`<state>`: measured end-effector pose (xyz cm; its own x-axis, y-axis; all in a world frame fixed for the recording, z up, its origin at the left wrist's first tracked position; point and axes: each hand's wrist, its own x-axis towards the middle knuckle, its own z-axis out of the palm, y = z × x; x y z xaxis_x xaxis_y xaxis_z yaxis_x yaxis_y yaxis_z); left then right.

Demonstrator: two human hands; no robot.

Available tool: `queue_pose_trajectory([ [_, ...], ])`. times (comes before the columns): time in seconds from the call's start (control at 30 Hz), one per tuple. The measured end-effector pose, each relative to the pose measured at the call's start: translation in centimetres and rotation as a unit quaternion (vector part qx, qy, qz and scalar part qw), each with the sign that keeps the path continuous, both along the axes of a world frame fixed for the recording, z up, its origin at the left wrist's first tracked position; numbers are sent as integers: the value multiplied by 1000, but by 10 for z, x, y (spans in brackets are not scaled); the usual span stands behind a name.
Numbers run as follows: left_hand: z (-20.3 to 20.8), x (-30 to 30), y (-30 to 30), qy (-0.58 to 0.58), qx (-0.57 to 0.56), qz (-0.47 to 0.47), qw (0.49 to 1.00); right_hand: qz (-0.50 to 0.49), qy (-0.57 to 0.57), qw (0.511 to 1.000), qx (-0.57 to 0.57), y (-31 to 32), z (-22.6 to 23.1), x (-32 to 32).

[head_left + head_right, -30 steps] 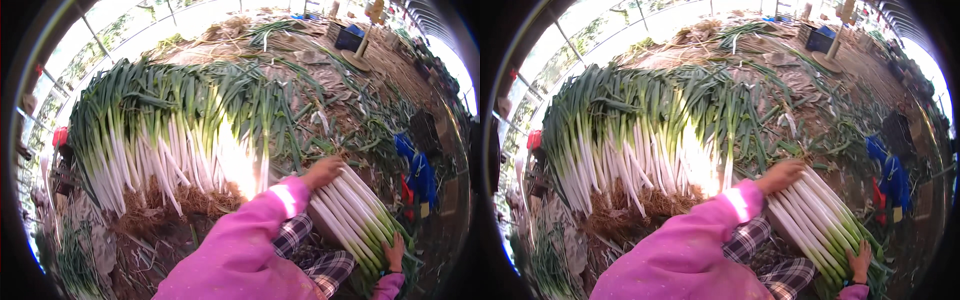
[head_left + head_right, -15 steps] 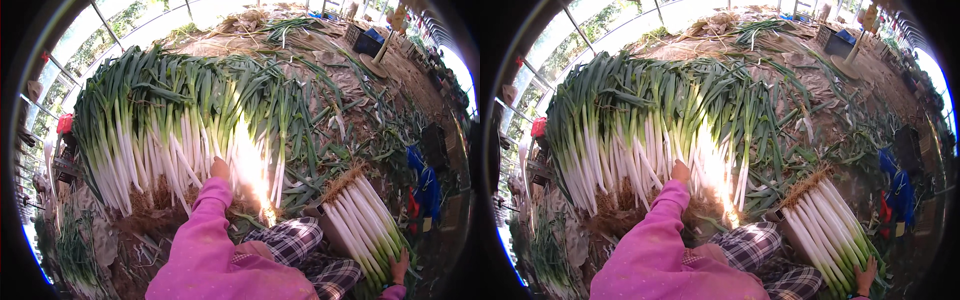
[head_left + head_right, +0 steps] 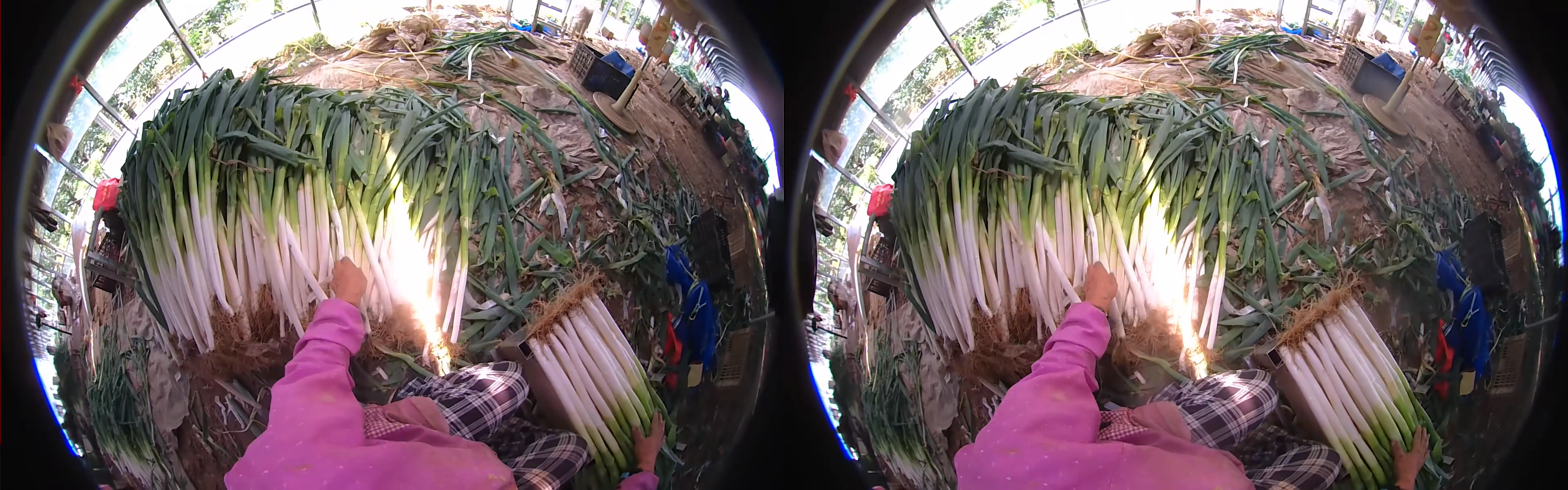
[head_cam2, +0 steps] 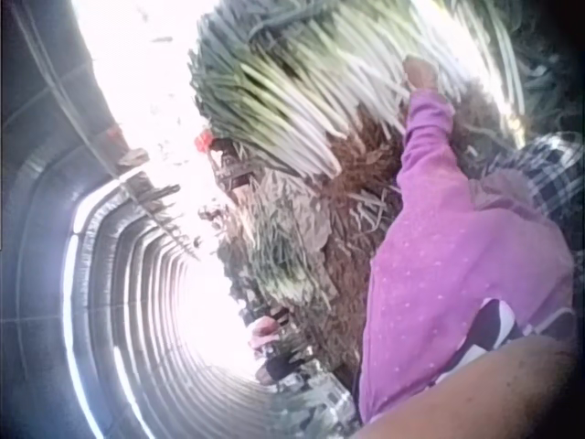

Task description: The person takes leeks from a pile and stacks them into a bundle on a metal frame, arranging and aligning the stalks by hand.

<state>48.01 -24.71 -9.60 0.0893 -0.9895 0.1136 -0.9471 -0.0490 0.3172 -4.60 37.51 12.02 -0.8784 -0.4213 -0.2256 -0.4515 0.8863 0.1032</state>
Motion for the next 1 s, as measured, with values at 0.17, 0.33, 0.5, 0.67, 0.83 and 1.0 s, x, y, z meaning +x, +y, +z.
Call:
queue_pose_trajectory([
  [0.17, 2, 2, 29, -58, 185, -38, 980, 17, 14, 1000, -5, 6, 1, -5],
  [0.33, -20, -10, 8, -62, 82, 92, 990, 22, 8, 1000, -8, 9, -6, -9],
  [0.5, 6, -27, 5, 126, 137, 65, 980, 6, 8, 1000, -6, 8, -4, -5],
  [0.67, 17, -54, 33, 481, 308, -302, 763, -3, 1, 1000, -12, -10, 8, 3],
  [0.83, 34, -107, -53, 792, 267, -13, 549, -18, 1, 1000, -6, -13, 3, 9],
  [1.0, 103, -201, -64, 763, 251, -159, 574, -36, 10, 999, -7, -16, 15, 24],
])
